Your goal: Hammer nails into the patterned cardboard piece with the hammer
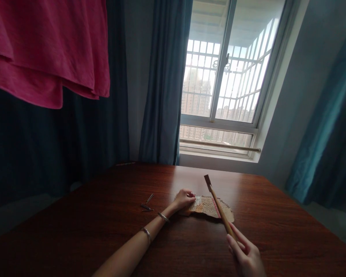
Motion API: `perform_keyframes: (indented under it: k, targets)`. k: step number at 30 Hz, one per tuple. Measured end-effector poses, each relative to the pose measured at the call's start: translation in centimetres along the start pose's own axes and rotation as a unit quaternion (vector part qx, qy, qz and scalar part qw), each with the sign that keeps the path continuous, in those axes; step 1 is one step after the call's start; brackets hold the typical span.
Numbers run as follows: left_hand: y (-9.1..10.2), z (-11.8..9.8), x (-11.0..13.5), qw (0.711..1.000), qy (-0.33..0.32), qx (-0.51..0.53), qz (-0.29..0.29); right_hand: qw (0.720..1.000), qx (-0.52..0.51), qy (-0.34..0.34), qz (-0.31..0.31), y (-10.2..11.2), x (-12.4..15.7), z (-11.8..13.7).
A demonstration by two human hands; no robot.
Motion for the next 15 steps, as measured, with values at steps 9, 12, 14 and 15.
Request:
perform_keyframes:
  k: [9, 12, 14, 15]
  targets:
    - [0.2, -0.5, 0.0, 1.0, -0.028, 0.004, 0.005, 0.924, 0.352, -0.048, -0.145, 9.1, -2.0, 0.2]
    - [0.0, -0.2, -0.3, 0.998, -0.067, -0.009, 0.001, 0.894, 0.41, -0.071, -0.163, 11.2, -2.2, 0.5]
    - [-0.1, 0.0, -0.4, 0.997, -0.079, -0.018, 0.003, 0.883, 0.429, -0.082, -0.171, 12.0, -2.2, 0.7]
    - [-0.1, 0.0, -0.4, 0.996, -0.081, -0.021, 0.005, 0.88, 0.435, -0.087, -0.172, 12.3, -2.3, 0.7]
Point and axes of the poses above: each hand's wrist, its own x-axis away from the middle knuckle, its own y-axis out of the back of the hand, z = x × y, the point moved 3 cm from there along -x, towards the middle knuckle, and after that the axes turned 5 degrees about z, right-handed, at the moved point
